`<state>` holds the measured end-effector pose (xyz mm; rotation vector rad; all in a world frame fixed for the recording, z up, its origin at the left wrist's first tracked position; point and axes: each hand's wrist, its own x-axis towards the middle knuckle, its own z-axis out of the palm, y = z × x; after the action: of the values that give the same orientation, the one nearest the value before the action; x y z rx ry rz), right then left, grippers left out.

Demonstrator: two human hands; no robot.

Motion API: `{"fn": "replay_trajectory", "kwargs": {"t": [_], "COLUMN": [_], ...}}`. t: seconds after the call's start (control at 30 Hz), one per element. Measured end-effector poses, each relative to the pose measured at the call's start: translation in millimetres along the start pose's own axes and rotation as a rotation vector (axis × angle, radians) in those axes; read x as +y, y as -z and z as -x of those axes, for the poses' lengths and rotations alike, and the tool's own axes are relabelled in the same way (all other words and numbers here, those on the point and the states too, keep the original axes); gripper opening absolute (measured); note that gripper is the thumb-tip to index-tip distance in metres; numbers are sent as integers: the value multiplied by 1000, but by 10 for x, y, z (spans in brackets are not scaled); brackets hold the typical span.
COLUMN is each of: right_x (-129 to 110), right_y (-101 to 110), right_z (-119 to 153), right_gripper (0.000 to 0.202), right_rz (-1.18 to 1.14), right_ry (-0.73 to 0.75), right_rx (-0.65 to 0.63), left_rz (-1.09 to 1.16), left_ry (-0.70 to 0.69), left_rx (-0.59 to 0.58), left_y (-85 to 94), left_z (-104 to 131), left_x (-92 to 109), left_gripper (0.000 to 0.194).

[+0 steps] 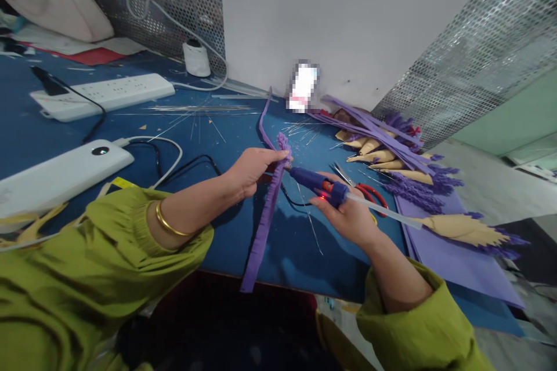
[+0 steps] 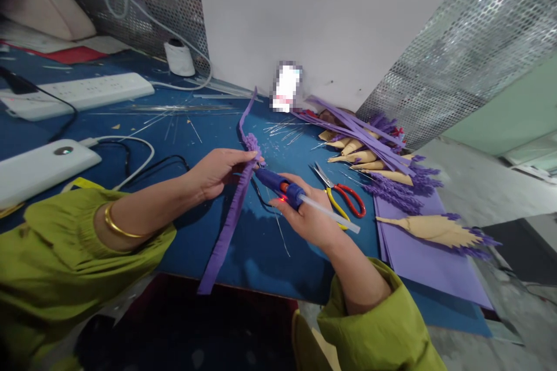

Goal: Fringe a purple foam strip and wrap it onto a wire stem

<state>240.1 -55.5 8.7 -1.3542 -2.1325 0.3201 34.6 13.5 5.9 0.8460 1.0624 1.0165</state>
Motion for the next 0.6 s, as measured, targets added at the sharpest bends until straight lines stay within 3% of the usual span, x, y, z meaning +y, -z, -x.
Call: {"fn": "replay_trajectory", "kwargs": {"t": [0.6], "right_x": [-31], "right_y": [28], "right_z": [21], "right_gripper": [44], "right_rz": [3], "right_ry": [-7], "right_rx": [-80], "left_rz": [4], "left_ry": [11], "left_rx": [-5], "left_y": [21], "left_z": [-8], "left_x": [-6], "left_gripper": [25]}}
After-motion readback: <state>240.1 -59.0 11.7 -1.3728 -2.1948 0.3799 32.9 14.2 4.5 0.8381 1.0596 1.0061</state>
